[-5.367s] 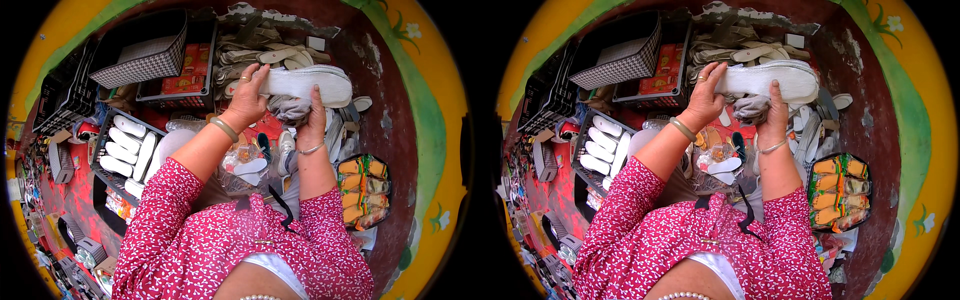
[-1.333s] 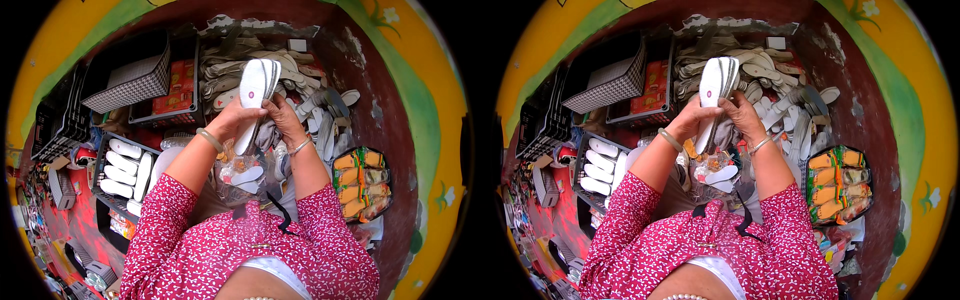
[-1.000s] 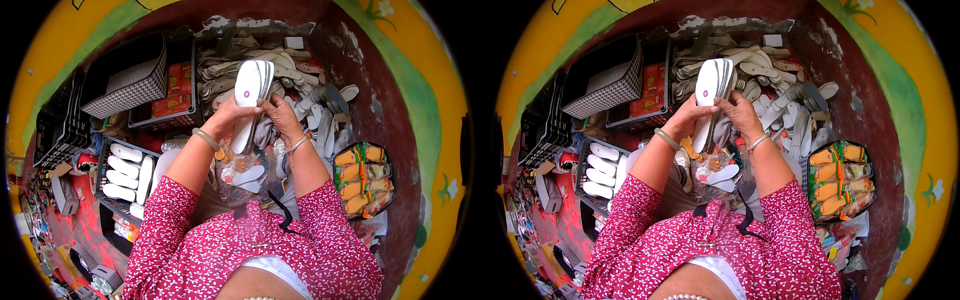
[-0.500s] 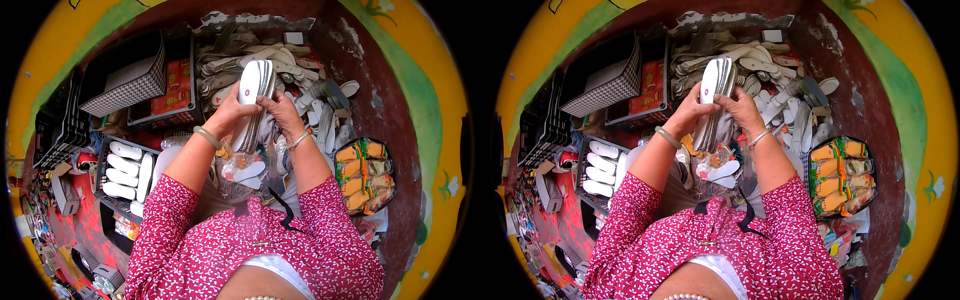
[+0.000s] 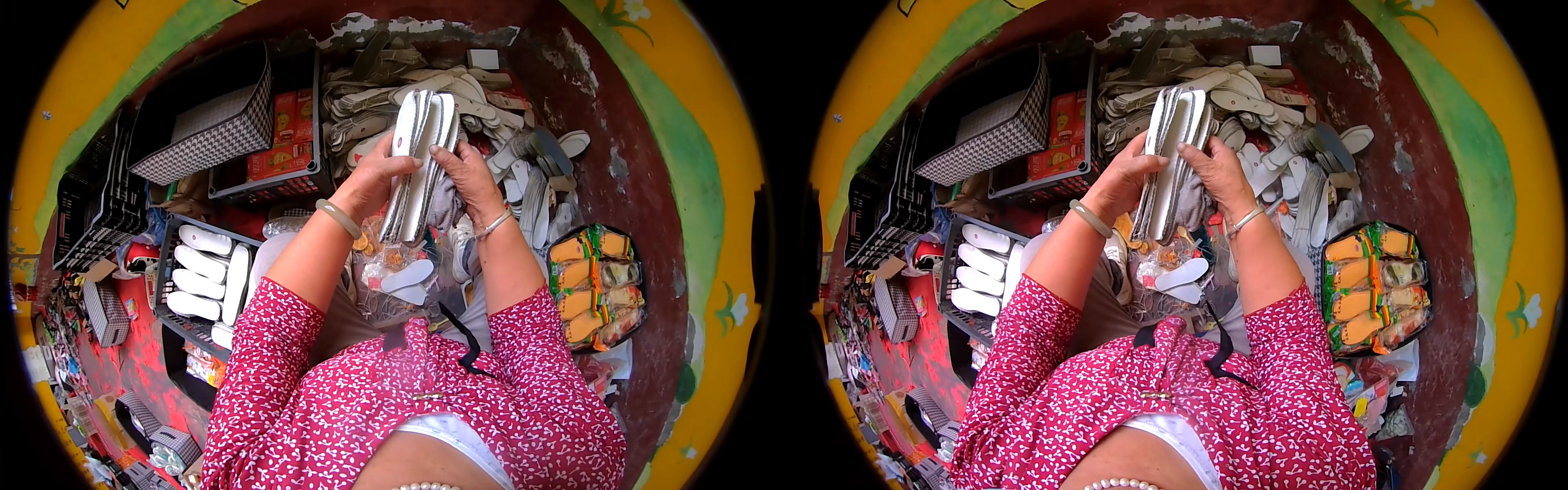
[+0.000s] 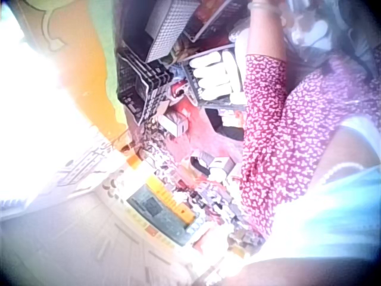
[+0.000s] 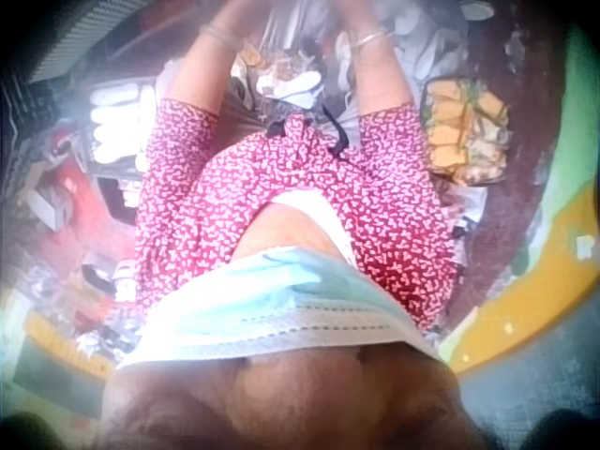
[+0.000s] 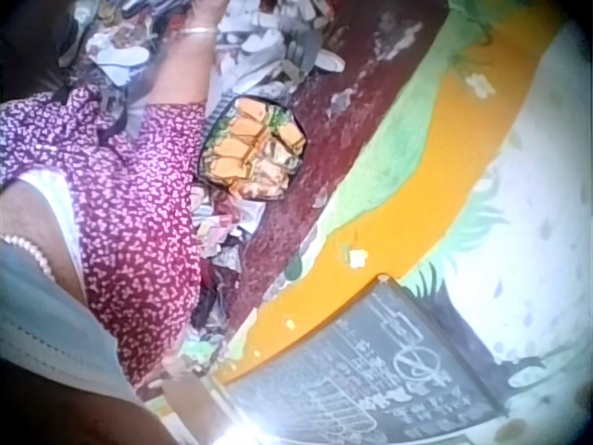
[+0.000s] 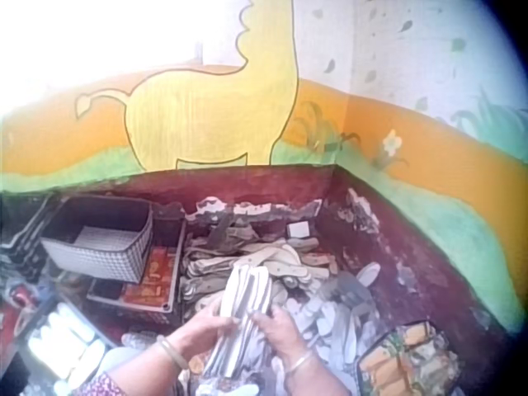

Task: The person sorts white shoe insoles from a large pile into a black plastic crate by hand, handling them in small stacks and placing them neatly.

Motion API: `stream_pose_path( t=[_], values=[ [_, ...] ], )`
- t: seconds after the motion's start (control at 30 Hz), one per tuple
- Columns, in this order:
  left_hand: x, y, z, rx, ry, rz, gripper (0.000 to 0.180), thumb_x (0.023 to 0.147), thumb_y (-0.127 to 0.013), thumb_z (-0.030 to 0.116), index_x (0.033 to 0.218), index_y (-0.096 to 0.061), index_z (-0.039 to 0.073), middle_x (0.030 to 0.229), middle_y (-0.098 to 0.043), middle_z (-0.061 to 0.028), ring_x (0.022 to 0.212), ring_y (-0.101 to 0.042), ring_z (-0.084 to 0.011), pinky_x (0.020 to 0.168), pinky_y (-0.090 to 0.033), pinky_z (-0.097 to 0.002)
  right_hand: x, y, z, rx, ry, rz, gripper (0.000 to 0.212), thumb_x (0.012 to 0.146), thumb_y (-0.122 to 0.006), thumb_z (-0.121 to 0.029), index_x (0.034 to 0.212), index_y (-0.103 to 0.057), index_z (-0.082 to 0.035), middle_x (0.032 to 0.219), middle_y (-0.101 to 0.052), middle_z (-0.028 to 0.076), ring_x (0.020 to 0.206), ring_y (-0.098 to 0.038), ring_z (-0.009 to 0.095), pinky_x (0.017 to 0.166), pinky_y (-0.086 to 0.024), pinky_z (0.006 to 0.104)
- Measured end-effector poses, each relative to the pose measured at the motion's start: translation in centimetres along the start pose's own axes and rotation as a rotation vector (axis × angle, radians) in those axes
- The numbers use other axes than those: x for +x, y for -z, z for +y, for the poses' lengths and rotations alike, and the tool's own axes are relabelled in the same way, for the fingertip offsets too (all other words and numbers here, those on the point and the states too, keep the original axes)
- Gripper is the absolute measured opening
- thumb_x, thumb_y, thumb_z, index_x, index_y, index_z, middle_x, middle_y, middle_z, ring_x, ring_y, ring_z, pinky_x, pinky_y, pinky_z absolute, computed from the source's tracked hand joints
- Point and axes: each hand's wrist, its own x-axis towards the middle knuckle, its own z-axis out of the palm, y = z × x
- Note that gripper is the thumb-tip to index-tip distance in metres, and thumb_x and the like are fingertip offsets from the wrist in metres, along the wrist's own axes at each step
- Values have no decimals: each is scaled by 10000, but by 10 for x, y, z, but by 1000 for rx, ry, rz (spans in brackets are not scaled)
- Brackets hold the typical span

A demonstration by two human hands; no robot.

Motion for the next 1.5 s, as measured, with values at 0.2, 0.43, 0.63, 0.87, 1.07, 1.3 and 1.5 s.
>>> stream_pose_path(
  t=[0.2,0.43,0.63,0.87,1.07,1.3,1.5],
  values=[
    [3,-2,-6,89,-37,20,619,702,-626,59,1273,-392,9,1103,-540,-77,1004,-534,-153,917,-410,-295,2,2,8,-184,57,-44,531,801,-700,-336,1152,-525,22,1042,-603,90,931,-557,135,843,-429,259],
    [-3,-2,2,12,-2,-2,590,723,-613,150,1261,-419,8,1122,-541,-82,1050,-505,-163,945,-372,-305,-3,0,-4,-110,-9,-52,546,782,-719,-344,1148,-538,18,1034,-607,81,925,-559,133,833,-433,257],
    [-3,0,4,8,-8,-16,537,763,-581,192,1252,-435,23,1096,-558,-67,1011,-527,-144,862,-438,-301,3,8,5,-57,9,-63,400,830,-650,-210,1139,-548,22,1024,-619,73,905,-584,139,818,-451,264],
    [1,4,3,-147,1,87,463,823,-584,325,1167,-492,29,1099,-569,-148,1013,-561,-256,917,-440,-375,-18,23,-20,169,17,34,365,821,-624,-152,1132,-556,26,983,-638,75,877,-607,151,808,-470,283],
    [10,45,-7,-238,28,156,329,807,-627,244,1050,-514,54,877,-578,-76,779,-550,-174,683,-461,-292,-62,82,-32,180,77,436,443,779,-707,-297,1094,-558,-25,961,-613,50,870,-567,140,764,-451,285],
    [9,15,-8,17,-19,179,497,790,-635,242,1230,-459,93,960,-574,-57,748,-530,-123,653,-430,-261,-193,261,-13,336,-37,818,393,781,-695,-349,987,-519,-64,748,-596,36,652,-580,139,495,-456,274],
    [14,20,-15,77,7,37,474,790,-624,228,1218,-464,101,939,-566,-27,739,-530,-102,647,-432,-244,-300,349,35,216,-281,992,302,819,-674,-186,1049,-573,-19,914,-648,98,812,-634,234,714,-512,354]
  ],
)
